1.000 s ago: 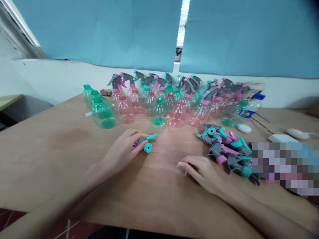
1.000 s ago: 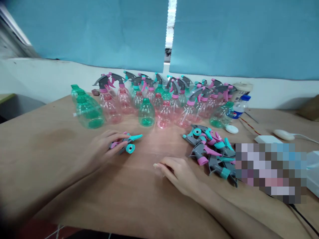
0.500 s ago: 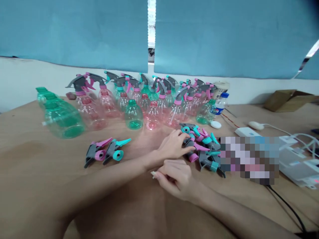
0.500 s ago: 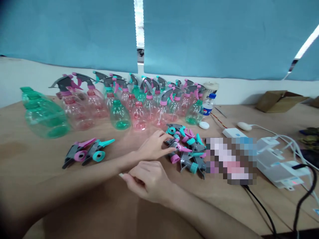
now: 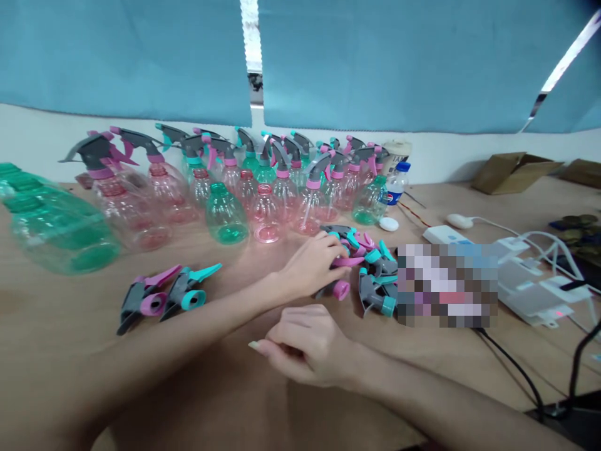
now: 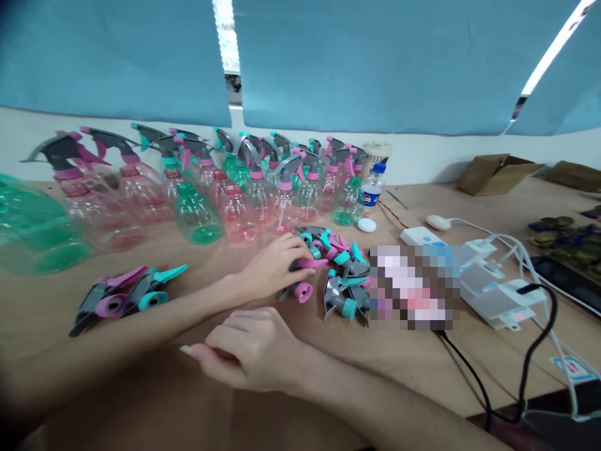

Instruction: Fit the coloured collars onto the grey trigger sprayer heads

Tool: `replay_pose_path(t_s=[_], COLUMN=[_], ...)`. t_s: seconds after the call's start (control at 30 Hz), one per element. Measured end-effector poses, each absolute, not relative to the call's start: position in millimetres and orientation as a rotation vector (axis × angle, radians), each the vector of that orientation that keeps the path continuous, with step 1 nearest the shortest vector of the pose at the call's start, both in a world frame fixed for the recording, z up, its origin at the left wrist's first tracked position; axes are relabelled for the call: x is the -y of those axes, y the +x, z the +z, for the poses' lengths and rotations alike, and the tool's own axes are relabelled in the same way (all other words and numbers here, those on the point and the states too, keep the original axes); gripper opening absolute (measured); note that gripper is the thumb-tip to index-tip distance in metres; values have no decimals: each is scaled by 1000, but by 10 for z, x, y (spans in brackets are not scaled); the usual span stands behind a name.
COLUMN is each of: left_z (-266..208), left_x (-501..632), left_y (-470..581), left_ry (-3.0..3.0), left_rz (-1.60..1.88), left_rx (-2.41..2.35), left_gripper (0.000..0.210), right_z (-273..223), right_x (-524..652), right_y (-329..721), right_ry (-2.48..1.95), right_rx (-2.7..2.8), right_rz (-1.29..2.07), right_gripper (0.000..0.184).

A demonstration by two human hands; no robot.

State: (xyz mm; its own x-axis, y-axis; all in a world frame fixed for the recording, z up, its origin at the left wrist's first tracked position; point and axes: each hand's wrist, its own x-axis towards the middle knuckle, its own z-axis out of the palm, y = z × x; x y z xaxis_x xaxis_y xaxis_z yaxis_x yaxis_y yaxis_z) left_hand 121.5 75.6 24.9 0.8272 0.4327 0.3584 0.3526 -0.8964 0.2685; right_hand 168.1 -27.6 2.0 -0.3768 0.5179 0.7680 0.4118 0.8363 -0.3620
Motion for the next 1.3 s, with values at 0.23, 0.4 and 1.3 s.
replay_pose_path(t_s=[0.23, 0.4, 1.3], left_z=[331, 410, 55], left_x=[-803, -713, -193], left_y=[513, 153, 59], left_ry=[2812, 2832, 2080], left_rz=[459, 436, 927], left_rx=[-1020, -1070, -1123], left_gripper=[23, 28, 29], right_z=[106, 120, -45], right_x=[253, 159, 82], right_y=[1732, 1835, 1895], right_ry=[-714, -910, -1064], right_rx=[1963, 1974, 1946], right_rz=[166, 235, 424], right_gripper=[36, 29, 21])
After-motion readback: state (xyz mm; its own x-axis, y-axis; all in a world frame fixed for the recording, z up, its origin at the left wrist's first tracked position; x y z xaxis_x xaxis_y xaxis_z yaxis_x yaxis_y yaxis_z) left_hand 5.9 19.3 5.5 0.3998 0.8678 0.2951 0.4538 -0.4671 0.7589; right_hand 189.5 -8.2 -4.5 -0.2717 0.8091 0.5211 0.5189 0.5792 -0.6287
